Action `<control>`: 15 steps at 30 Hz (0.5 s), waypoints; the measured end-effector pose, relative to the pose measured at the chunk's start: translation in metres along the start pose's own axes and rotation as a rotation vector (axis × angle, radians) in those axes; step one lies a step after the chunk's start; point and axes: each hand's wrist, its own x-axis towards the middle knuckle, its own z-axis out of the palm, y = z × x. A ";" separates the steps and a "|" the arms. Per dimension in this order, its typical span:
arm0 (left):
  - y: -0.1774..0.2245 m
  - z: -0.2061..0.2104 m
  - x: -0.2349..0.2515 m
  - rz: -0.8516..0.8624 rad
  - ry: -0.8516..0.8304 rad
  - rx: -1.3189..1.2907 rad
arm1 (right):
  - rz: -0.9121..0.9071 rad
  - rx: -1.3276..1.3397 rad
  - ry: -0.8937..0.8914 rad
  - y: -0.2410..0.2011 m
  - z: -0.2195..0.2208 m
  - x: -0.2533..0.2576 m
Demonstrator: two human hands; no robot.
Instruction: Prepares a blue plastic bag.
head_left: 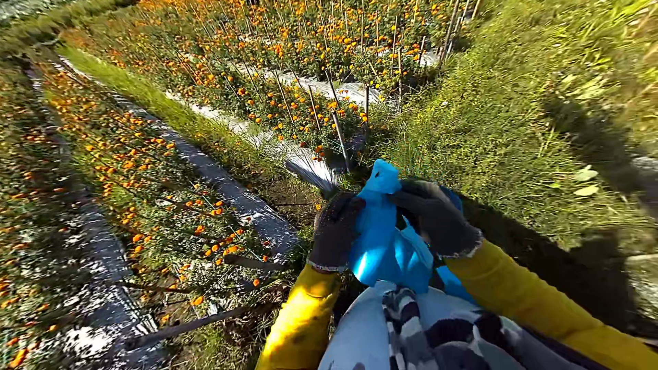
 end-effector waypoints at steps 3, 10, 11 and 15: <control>-0.010 -0.022 -0.011 0.033 0.064 0.046 | -0.056 -0.003 0.007 0.006 0.016 -0.003; -0.027 -0.068 -0.038 0.135 0.108 0.183 | -0.074 -0.161 -0.064 0.005 0.037 -0.019; -0.028 -0.072 -0.041 0.144 0.108 0.180 | -0.082 -0.182 -0.060 0.005 0.042 -0.022; -0.029 -0.086 -0.052 0.108 0.078 0.213 | -0.104 -0.280 -0.059 0.002 0.063 -0.032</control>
